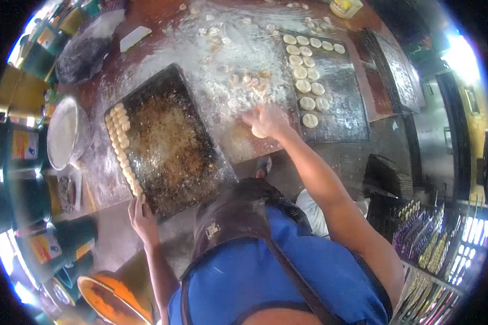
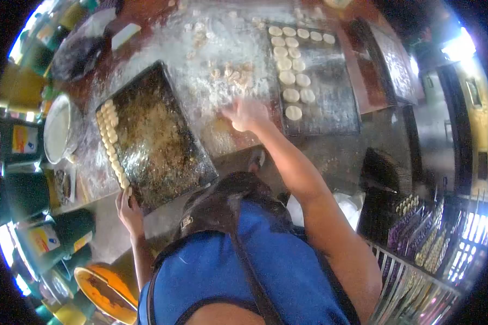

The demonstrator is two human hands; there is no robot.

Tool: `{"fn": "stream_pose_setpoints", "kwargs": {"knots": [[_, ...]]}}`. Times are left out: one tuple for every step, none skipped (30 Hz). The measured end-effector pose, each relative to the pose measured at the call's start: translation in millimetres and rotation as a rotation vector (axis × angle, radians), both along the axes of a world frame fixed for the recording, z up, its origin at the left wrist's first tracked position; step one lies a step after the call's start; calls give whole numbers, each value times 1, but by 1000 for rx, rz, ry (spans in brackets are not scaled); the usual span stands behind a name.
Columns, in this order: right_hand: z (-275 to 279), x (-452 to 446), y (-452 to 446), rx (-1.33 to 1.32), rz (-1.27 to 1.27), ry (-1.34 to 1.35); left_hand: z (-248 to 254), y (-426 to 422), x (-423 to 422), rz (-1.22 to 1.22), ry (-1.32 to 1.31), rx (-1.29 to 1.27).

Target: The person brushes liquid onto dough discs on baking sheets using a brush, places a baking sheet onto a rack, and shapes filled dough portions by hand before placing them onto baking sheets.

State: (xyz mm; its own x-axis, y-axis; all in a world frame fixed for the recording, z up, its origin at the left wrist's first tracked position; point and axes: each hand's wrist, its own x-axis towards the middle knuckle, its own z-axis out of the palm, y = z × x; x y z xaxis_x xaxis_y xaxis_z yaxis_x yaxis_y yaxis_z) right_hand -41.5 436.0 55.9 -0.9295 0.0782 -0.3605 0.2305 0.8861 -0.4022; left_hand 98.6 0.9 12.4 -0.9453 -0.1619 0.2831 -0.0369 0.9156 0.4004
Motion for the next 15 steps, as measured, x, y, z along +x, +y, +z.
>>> {"fn": "stream_pose_setpoints", "kwargs": {"knots": [[12, 5, 9, 0, 17, -347, 0, -5, 2, -86, 26, 33], [-4, 23, 19, -8, 79, -36, -3, -9, 2, -110, 30, 51], [-15, 35, 23, 12, 52, -37, -7, -12, 1, -98, 42, -5], [-21, 43, 27, -165, 65, 34, -12, -12, -4, -85, 55, -57], [-23, 50, 37, -342, 78, 107, -16, -19, -14, -110, 54, -35], [-10, 55, 54, -321, 209, 164, -18, -29, -26, -128, 111, -65], [17, 63, 66, -307, 187, 162, -15, -31, -38, -143, 169, -98], [49, 71, 74, -284, -44, 228, -4, -18, -49, -159, 167, -87], [65, 79, 87, -261, -271, 289, 13, 1, -64, -67, 255, 147], [67, 89, 110, -173, -349, 445, 27, 21, -78, 32, 337, 378], [67, 95, 133, -84, -420, 603, 34, 40, -92, 28, 332, 379], [53, 100, 149, -83, -424, 599, 41, 60, -108, 68, 133, 378], [29, 106, 165, 4, -438, 510, 48, 85, -124, 109, -65, 374], [13, 110, 176, 87, -455, 416, 57, 123, -134, 102, -110, 635], [6, 115, 179, 79, -466, 408, 66, 165, -140, 93, -158, 892]]}}
